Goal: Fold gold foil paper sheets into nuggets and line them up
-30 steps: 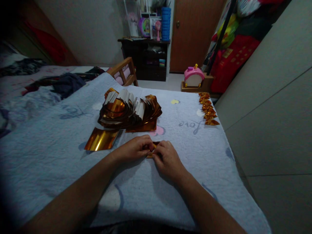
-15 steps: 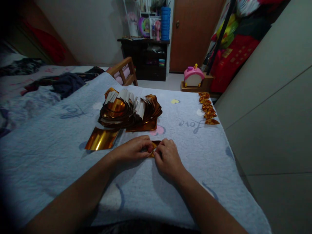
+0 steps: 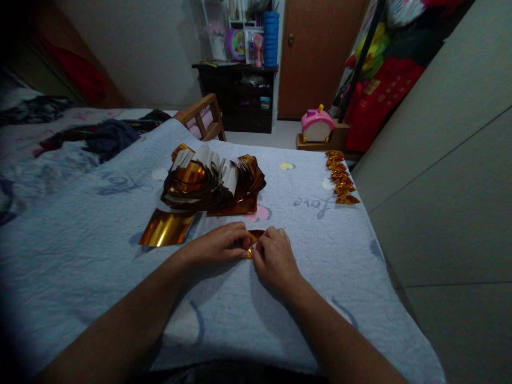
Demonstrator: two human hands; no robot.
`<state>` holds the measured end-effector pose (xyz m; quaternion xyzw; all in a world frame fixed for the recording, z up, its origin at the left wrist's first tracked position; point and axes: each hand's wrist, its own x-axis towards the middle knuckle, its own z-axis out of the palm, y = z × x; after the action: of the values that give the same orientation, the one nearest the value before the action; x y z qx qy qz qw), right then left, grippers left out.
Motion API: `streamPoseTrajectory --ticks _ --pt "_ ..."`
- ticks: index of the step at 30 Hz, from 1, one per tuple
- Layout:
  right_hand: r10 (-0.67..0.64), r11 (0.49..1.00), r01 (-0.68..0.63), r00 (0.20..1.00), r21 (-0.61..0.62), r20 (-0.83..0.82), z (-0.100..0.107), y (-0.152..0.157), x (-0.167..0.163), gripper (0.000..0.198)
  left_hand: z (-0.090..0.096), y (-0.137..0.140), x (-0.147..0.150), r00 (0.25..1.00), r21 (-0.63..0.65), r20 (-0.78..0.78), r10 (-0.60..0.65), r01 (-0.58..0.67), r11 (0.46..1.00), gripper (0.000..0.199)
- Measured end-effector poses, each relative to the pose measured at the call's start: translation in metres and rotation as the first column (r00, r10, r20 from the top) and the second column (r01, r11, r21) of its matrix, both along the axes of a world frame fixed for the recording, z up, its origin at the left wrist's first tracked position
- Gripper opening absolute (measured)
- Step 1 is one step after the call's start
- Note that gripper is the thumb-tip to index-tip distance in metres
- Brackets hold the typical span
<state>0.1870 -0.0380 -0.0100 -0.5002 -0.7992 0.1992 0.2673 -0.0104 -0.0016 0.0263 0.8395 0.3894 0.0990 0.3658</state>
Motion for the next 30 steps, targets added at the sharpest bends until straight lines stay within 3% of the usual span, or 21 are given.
streamPoseTrajectory --ticks 30 --pt "-0.028 1.000 0.027 0.996 0.012 0.080 0.0012 -0.0001 -0.0026 0.014 -0.0024 -0.0007 0.0028 0.999 0.023 -0.048 0.017 -0.016 1.000 0.008"
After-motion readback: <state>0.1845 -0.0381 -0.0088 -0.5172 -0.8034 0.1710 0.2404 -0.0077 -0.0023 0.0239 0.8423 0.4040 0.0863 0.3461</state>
